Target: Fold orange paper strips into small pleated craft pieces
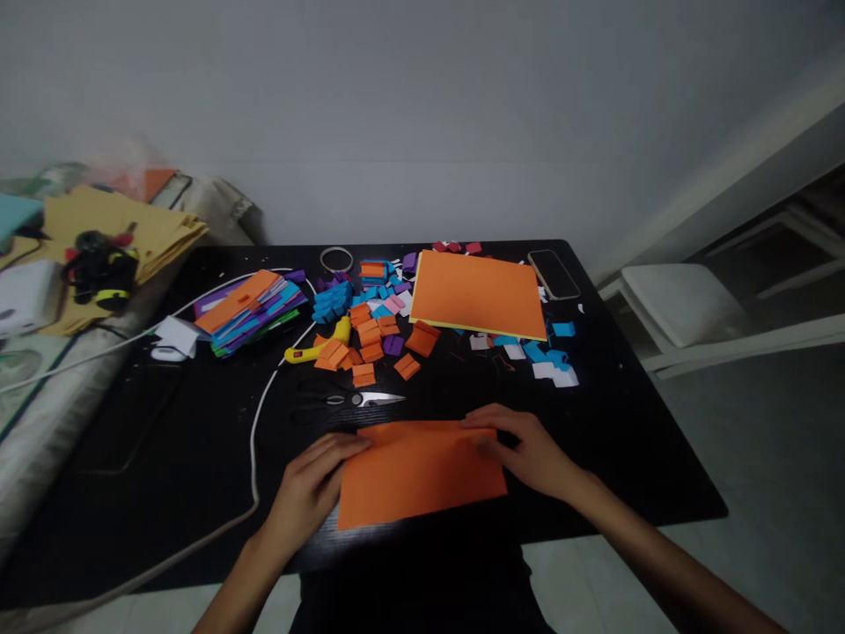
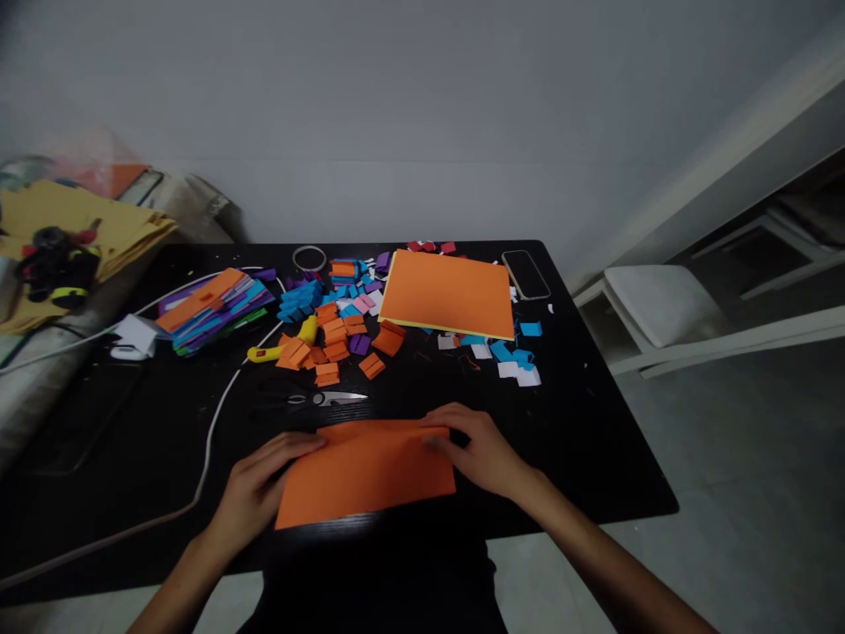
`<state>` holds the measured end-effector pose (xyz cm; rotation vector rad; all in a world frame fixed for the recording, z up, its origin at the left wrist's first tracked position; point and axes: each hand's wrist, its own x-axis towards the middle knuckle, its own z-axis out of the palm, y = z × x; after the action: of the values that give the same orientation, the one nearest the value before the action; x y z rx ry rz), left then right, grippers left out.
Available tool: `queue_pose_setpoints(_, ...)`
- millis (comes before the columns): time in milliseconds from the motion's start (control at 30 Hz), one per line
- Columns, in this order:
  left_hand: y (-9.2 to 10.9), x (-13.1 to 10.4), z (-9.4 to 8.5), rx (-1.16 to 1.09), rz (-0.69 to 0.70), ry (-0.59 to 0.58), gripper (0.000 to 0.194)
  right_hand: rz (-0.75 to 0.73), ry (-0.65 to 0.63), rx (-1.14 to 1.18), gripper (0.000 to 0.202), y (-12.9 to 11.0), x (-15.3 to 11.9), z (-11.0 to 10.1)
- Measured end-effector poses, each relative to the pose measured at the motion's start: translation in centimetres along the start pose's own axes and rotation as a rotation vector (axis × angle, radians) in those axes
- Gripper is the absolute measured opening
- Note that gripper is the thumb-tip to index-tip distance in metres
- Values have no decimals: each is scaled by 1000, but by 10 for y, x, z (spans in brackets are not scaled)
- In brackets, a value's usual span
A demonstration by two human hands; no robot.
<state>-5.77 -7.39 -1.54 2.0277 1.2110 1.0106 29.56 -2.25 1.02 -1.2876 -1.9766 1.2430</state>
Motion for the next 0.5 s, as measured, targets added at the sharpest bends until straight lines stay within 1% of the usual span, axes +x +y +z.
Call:
queue_pose_setpoints(33,1,0,0,-21,-40,20,25,40,-5,65,43,-2,0,-1)
queue_pose_setpoints(100,4,0,1,-33,-164,69,12,116,-16,224,53,-3,-1,-3)
queue_pose_setpoints(133,5,0,1,-36,-241,92,15,143,-13,318,57,-3,-1,-4)
queue_pose_setpoints(200,7,3,3,-71,-392,127,34,171,-2,501,64,-1,-2,-4)
queue_pose_setpoints(267,8,6,4,-159,-515,117,42,167,0,607,67,1,-2,-3)
queue_pose_setpoints(367,10,12,4,-308,-626,84,40,197,18,568,53,1,1,0)
queue_pose_setpoints(433,12,15,4,-393,-673,66,37,239,82,506,45,-1,3,3)
queue_pose_setpoints(500,14,17,3,-465,-705,53,35,261,156,489,44,-4,5,5)
